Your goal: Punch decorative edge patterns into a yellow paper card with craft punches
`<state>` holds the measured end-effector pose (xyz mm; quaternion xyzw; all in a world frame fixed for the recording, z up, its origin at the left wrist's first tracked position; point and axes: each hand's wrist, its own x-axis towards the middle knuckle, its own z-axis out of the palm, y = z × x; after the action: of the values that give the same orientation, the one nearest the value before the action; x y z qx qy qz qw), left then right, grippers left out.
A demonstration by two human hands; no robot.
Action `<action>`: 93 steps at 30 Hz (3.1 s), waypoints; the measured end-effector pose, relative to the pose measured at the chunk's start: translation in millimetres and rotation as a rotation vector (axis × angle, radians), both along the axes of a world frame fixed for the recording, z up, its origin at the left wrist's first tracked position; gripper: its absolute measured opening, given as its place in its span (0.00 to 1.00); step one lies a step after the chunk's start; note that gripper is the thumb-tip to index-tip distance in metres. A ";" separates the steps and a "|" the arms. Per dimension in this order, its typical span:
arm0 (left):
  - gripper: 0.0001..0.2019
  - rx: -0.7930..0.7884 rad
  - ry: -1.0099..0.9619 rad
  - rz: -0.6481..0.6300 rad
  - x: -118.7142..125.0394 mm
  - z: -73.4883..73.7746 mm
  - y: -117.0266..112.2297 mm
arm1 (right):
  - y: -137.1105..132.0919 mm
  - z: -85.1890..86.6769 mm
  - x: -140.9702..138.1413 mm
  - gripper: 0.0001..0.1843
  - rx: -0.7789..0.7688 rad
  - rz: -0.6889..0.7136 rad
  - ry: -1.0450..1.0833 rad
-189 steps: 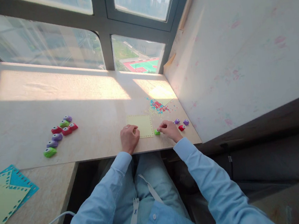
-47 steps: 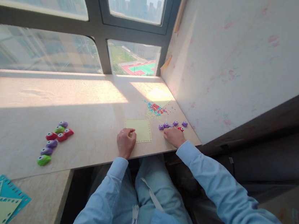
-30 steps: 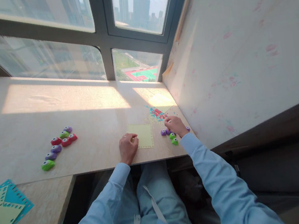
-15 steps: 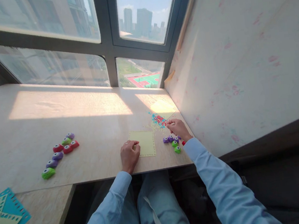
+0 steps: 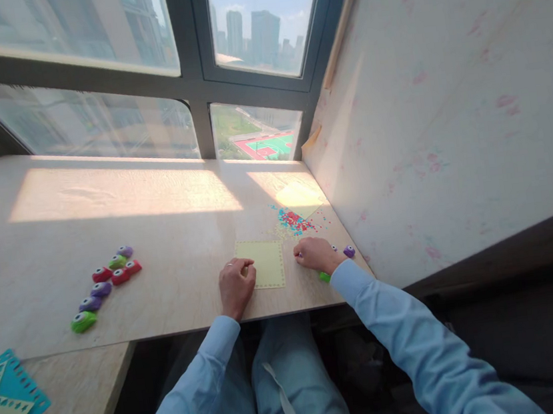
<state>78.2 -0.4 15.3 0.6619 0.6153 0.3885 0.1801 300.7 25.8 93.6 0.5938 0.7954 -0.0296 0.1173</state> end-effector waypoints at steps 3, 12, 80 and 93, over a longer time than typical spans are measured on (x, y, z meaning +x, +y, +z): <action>0.07 0.005 -0.002 0.001 0.1 -0.9 0.4 | -0.3 -2.0 -6.7 0.13 -0.017 0.003 -0.070; 0.07 0.020 -0.005 0.003 0.2 -0.3 0.9 | 0.9 -7.9 -13.0 0.13 -0.029 -0.017 -0.136; 0.09 0.036 0.039 -0.021 -2.5 -2.8 -5.6 | -83.1 -40.6 -48.6 0.05 -0.463 -0.962 2.009; 0.09 0.032 0.019 -0.038 -3.9 -2.1 -5.4 | -74.7 -43.1 -49.7 0.06 -0.458 -0.947 1.950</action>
<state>74.3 -5.8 13.2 0.6797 0.5982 0.3885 0.1711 251.0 -48.9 50.5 0.5243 0.2149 -0.6730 -0.4754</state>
